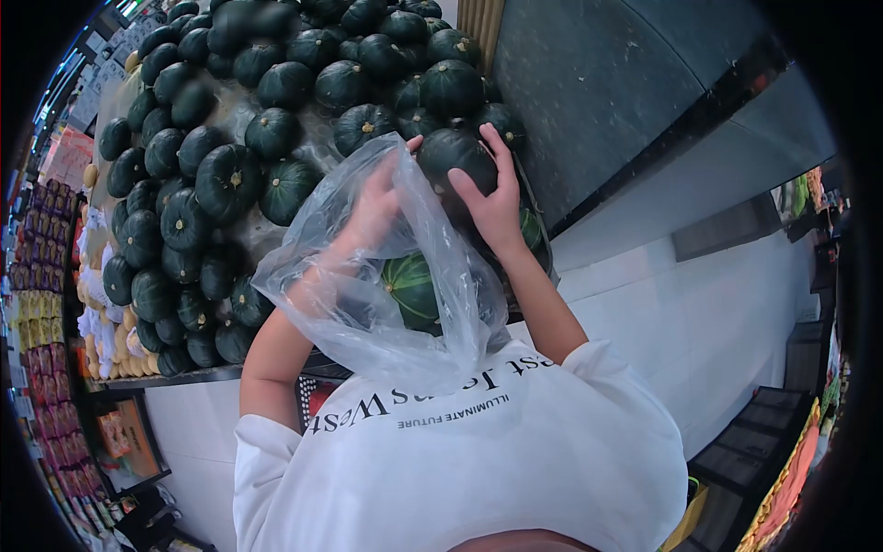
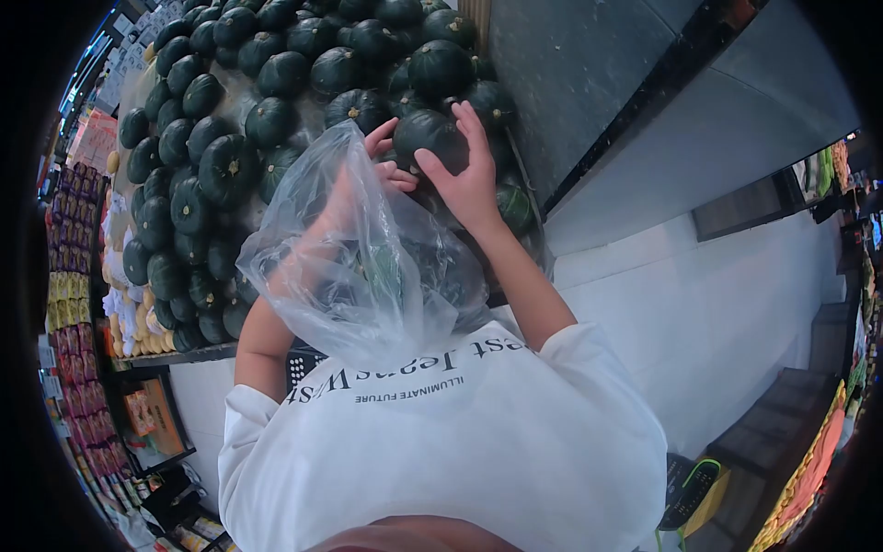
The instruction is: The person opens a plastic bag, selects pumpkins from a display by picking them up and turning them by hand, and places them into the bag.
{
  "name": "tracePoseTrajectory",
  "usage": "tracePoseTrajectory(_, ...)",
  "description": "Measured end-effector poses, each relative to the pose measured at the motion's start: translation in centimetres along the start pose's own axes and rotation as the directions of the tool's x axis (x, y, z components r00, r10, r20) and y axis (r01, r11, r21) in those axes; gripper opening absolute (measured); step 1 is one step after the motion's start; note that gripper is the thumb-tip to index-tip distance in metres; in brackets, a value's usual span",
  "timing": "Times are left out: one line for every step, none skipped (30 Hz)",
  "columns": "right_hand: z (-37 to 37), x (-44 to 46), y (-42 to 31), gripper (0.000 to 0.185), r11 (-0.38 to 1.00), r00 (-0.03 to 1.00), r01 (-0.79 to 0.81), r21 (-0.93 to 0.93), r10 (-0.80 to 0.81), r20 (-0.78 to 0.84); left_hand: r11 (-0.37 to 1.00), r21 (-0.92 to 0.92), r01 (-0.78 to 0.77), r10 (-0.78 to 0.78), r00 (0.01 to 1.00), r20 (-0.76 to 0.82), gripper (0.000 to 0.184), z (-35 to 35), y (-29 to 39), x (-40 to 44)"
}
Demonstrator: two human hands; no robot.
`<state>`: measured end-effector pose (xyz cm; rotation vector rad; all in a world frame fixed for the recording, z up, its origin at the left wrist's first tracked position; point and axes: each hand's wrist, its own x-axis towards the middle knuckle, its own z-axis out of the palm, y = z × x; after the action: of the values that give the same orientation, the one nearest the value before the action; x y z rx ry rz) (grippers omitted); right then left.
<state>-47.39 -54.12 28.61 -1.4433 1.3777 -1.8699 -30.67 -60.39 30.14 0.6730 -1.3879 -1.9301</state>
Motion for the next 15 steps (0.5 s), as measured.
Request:
tracePoseTrajectory(0.0,0.0,0.2,0.073,0.989,0.996,-0.081,0.123,0.084,-0.017,0.968,0.219,-0.118,0.119,0.993,0.012,0.073,0.0,0.0,0.1)
tracePoseTrajectory(-0.2,0.0,0.4,0.072,0.991,0.998,-0.061,0.118,0.065,-0.026,0.876,0.426,-0.229,0.231,0.972,0.047,0.077,0.0,-0.1,0.3)
tracePoseTrajectory(-0.2,0.0,0.3,0.074,0.985,0.998,-0.059,0.161,0.062,-0.017,0.85,0.463,-0.25,0.252,0.966,0.058,0.082,0.2,0.1,0.2)
tracePoseTrajectory(0.0,-0.1,0.2,0.075,0.977,0.998,-0.057,0.206,0.059,-0.005,0.823,0.499,-0.271,0.274,0.959,0.069,0.088,0.5,0.4,0.1)
tracePoseTrajectory(0.2,-0.1,0.0,0.077,0.966,0.998,-0.056,0.252,0.056,0.01,0.794,0.534,-0.291,0.296,0.952,0.08,0.093,0.7,0.6,0.0)
tracePoseTrajectory(0.4,-0.1,-0.3,0.082,0.96,0.998,-0.051,0.274,0.041,0.044,0.798,0.503,-0.332,0.341,0.937,0.078,0.093,1.1,0.7,-0.2)
tracePoseTrajectory(0.7,0.2,-0.6,0.083,0.961,0.998,-0.026,0.275,0.008,0.065,0.798,0.474,-0.373,0.386,0.92,0.075,0.093,1.2,0.8,-0.3)
tracePoseTrajectory(1.2,0.5,-0.9,0.084,0.961,0.996,0.0,0.278,-0.025,0.085,0.719,0.579,-0.385,0.429,0.901,0.066,0.096,1.1,1.1,-0.4)
tracePoseTrajectory(1.6,0.8,-1.0,0.085,0.959,0.993,0.026,0.282,-0.058,0.105,0.752,0.532,-0.388,0.447,0.894,0.02,0.097,0.9,0.9,-0.5)
tracePoseTrajectory(2.2,1.3,-0.9,0.086,0.964,0.991,0.057,0.261,-0.086,0.104,0.781,0.484,-0.395,0.465,0.885,-0.027,0.098,0.7,0.5,-0.4)
tracePoseTrajectory(2.8,2.1,-0.6,0.086,0.959,0.987,0.041,0.28,-0.082,0.139,0.804,0.433,-0.407,0.482,0.873,-0.075,0.098,0.6,0.5,-0.4)
tracePoseTrajectory(3.6,2.9,-0.7,0.086,0.955,0.981,0.024,0.297,-0.079,0.174,0.791,0.477,-0.384,0.487,0.867,-0.109,0.104,0.7,1.1,-0.8)
tracePoseTrajectory(4.4,3.5,-0.9,0.086,0.95,0.975,0.006,0.311,-0.075,0.211,0.761,0.511,-0.399,0.537,0.83,-0.152,0.105,0.5,1.2,-0.8)
tracePoseTrajectory(5.3,3.8,-1.3,0.085,0.944,0.969,0.001,0.329,-0.083,0.233,0.732,0.544,-0.409,0.584,0.788,-0.193,0.106,0.2,1.2,-0.7)
tracePoseTrajectory(6.1,4.3,-1.1,0.085,0.961,0.958,0.069,0.269,-0.14,0.252,0.703,0.578,-0.415,0.628,0.743,-0.231,0.107,-0.1,1.1,-0.7)
